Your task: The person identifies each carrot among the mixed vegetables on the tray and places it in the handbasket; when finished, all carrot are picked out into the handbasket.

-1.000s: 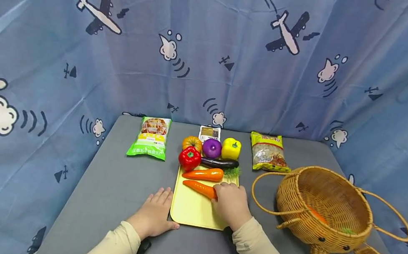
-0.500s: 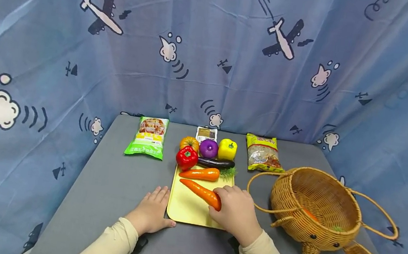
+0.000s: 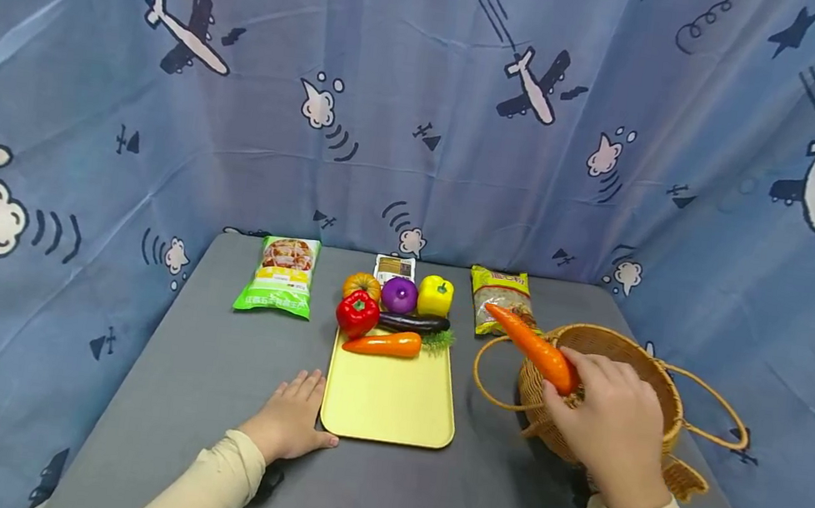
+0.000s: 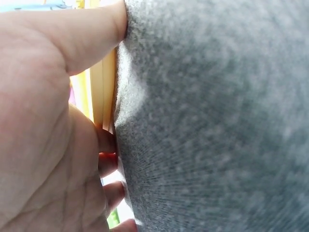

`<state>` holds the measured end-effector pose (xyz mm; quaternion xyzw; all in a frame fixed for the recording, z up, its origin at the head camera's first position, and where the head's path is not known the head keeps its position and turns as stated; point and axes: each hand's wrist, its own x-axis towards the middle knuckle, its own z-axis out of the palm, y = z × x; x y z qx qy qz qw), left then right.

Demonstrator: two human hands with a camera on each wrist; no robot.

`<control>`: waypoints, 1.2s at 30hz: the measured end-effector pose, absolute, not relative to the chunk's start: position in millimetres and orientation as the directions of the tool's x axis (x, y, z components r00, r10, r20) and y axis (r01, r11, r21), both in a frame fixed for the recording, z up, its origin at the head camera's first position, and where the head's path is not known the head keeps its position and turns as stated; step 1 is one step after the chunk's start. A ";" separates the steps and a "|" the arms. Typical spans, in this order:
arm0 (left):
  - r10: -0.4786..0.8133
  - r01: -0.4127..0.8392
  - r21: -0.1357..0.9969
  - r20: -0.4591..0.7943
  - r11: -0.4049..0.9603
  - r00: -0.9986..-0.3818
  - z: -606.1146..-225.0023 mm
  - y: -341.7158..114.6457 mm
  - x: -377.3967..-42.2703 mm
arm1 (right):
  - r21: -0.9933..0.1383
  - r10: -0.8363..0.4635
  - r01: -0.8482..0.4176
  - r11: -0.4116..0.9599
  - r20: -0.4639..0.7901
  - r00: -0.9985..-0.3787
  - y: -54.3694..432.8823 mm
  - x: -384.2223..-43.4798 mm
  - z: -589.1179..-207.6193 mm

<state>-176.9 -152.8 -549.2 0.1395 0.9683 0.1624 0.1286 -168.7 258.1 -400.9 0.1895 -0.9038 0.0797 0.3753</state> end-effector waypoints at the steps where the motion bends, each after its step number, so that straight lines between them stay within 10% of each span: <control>1: 0.308 0.224 0.351 -0.206 0.909 -0.929 -548.5 -153.4 -176.5 | -0.011 -0.257 -0.371 0.929 0.702 -0.664 266.2 -168.9 -399.7; 19: 0.325 0.236 0.366 -0.203 0.900 -0.924 -561.5 -157.2 -175.8 | -0.130 0.044 0.012 0.991 0.245 -0.969 333.7 -165.8 -415.3; 36: 0.317 0.232 0.348 -0.211 0.908 -0.925 -546.0 -152.9 -173.1 | -0.156 -0.041 -0.031 0.987 -0.063 -0.997 349.7 -203.0 -410.7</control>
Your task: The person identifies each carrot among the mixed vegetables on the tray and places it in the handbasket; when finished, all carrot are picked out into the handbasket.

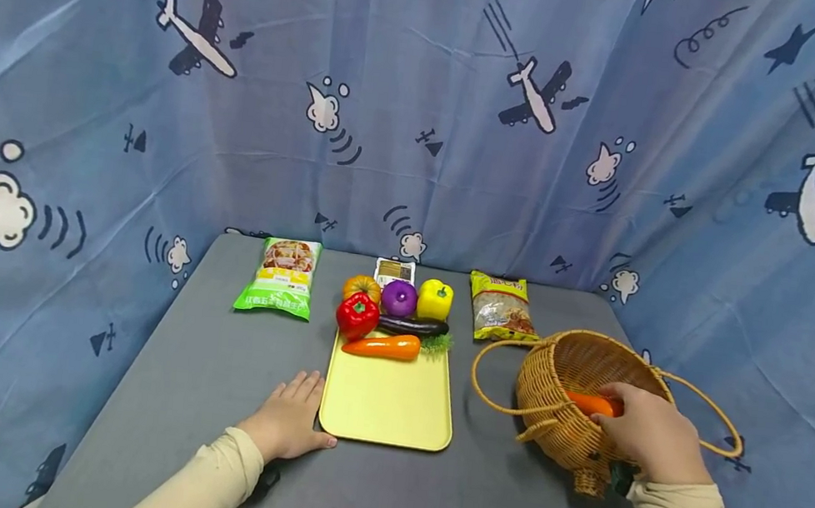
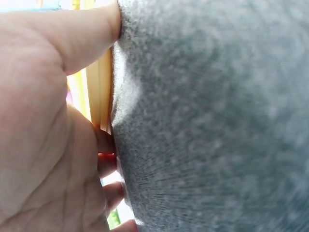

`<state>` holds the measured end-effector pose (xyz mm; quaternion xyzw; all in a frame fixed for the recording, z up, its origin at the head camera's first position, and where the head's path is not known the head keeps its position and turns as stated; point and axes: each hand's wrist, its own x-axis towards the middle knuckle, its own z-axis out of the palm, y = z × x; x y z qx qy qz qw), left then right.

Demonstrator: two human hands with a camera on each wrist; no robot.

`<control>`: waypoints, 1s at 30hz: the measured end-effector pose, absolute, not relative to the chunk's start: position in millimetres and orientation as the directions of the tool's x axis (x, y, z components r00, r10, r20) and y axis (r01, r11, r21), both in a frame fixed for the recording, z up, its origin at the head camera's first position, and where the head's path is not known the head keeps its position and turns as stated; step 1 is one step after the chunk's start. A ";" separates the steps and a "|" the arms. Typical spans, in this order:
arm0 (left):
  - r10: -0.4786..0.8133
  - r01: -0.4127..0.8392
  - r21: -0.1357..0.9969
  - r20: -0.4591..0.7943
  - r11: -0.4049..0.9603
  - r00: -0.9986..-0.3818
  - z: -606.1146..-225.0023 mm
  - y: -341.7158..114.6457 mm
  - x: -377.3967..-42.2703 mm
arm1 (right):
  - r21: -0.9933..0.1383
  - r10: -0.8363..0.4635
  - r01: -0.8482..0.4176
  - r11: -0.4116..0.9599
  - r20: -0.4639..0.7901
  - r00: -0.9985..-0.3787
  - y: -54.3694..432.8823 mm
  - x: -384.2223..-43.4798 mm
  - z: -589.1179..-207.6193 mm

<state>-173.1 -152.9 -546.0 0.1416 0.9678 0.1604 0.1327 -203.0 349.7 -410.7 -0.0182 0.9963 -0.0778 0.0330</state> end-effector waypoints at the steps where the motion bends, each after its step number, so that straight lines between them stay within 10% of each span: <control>1: 0.321 0.236 0.348 -0.211 0.907 -0.923 -546.2 -152.8 -173.4 | -0.158 -0.041 -0.030 0.987 -0.065 -0.997 349.8 -203.6 -411.2; 21: 0.298 0.207 0.327 -0.260 0.922 -0.919 -542.0 -154.2 -174.4 | -0.138 -0.068 -0.044 0.989 -0.174 -0.982 350.6 -218.9 -420.5; 30: 0.301 0.214 0.322 -0.251 0.922 -0.920 -542.5 -153.0 -177.3 | -0.170 -0.100 -0.154 0.973 0.290 -0.952 321.4 -197.1 -405.6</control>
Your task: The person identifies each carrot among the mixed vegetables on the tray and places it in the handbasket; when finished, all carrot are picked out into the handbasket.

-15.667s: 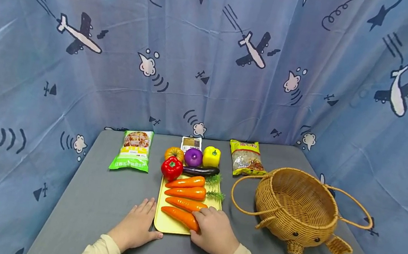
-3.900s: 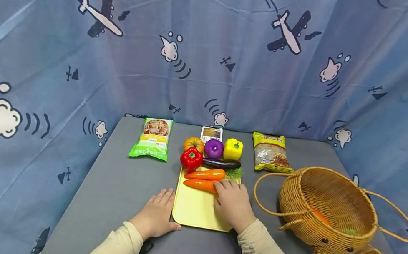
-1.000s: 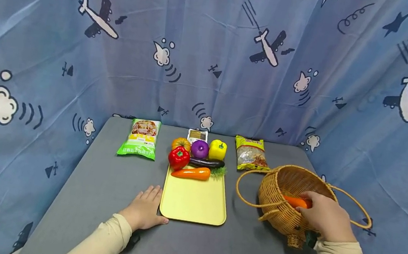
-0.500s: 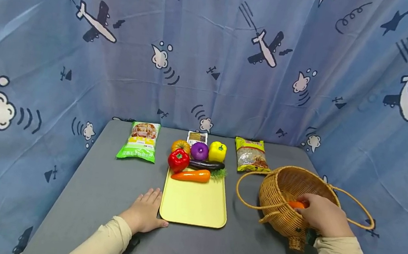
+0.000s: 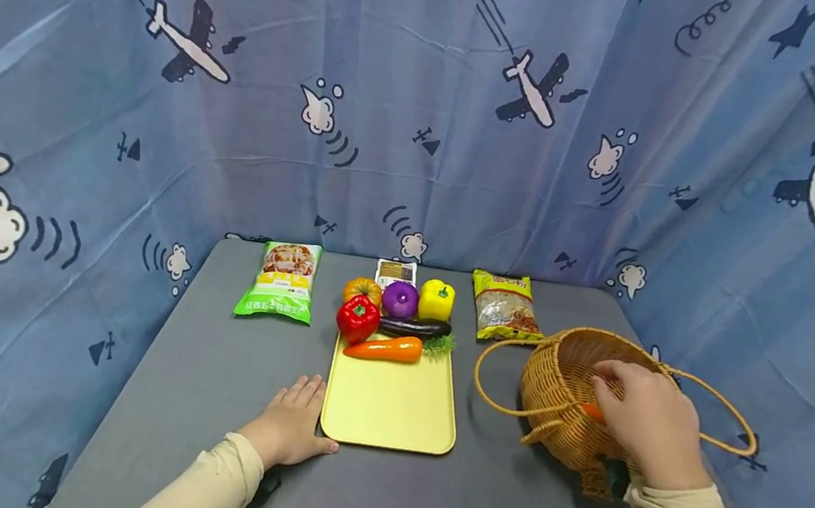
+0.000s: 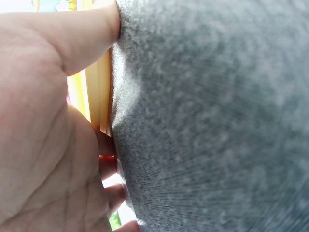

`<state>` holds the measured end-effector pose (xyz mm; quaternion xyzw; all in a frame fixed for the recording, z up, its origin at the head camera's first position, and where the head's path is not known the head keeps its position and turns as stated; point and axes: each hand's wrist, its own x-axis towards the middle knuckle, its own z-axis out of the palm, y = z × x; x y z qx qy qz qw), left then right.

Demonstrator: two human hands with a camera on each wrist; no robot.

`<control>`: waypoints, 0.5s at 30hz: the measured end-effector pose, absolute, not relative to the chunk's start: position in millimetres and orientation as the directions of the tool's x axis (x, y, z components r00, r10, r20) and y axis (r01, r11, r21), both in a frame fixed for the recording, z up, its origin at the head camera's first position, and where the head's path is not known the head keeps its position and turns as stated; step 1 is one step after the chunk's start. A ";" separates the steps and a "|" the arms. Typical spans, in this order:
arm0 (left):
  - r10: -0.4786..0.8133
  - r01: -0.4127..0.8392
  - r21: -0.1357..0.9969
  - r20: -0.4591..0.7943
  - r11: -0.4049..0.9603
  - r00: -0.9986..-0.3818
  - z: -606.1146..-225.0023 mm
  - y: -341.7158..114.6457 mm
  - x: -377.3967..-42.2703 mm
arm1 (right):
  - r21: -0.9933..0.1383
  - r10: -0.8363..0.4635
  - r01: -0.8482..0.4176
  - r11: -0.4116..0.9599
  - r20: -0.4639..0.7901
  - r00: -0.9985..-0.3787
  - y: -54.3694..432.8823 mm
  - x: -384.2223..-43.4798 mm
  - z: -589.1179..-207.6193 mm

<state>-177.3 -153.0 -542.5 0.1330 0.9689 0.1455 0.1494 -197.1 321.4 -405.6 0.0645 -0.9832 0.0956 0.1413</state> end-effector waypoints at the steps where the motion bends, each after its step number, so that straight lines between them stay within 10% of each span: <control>1: 0.302 0.215 0.322 -0.251 0.922 -0.920 -542.3 -152.7 -177.2 | -0.180 -0.107 -0.178 0.967 0.343 -0.933 315.0 -193.2 -401.1; 15: 0.308 0.217 0.331 -0.254 0.918 -0.917 -540.7 -151.4 -176.0 | -0.061 -0.366 -0.531 0.845 0.659 -0.657 219.8 -174.2 -379.3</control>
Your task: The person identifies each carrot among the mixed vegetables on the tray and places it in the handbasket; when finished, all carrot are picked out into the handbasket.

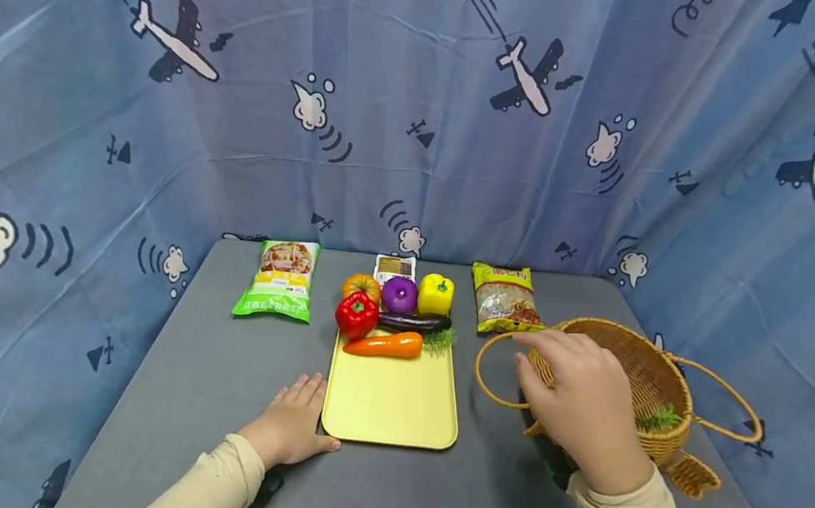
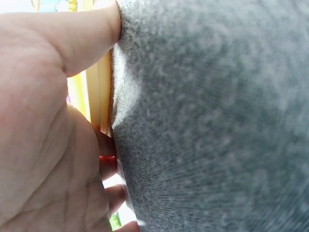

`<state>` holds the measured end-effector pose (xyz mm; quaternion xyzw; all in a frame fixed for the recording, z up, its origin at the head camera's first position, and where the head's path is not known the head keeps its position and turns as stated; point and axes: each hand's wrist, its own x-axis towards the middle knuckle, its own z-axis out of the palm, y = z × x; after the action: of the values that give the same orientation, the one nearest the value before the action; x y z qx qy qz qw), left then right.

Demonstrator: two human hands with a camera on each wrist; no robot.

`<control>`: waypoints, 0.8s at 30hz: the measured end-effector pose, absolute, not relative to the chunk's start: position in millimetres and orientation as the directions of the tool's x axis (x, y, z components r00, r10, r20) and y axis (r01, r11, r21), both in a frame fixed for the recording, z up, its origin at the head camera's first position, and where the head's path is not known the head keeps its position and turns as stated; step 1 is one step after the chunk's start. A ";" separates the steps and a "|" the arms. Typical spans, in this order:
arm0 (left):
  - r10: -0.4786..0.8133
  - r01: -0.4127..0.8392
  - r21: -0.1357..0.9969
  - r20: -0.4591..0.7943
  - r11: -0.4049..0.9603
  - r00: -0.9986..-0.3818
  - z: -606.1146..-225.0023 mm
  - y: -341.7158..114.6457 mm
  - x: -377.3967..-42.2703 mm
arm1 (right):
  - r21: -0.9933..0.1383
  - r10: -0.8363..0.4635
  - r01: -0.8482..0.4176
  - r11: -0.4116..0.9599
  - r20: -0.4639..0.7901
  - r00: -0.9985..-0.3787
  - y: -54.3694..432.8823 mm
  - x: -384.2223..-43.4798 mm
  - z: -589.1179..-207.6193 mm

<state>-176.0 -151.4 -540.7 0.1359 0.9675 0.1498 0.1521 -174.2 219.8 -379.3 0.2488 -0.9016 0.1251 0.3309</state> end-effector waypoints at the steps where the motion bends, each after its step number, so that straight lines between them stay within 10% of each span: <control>1: 0.303 0.211 0.331 -0.254 0.920 -0.919 -540.9 -151.6 -176.5 | -0.053 -0.390 -0.556 0.829 0.658 -0.644 211.3 -176.4 -381.5; 24: 0.302 0.207 0.333 -0.268 0.920 -0.915 -545.1 -153.0 -180.1 | -0.084 -0.529 -0.544 0.835 0.145 -0.836 98.5 -254.2 -497.0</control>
<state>-180.1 -153.0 -545.1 0.1317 0.9668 0.1505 0.1590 -254.2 98.5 -497.0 0.2805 -0.9562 0.0608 0.0580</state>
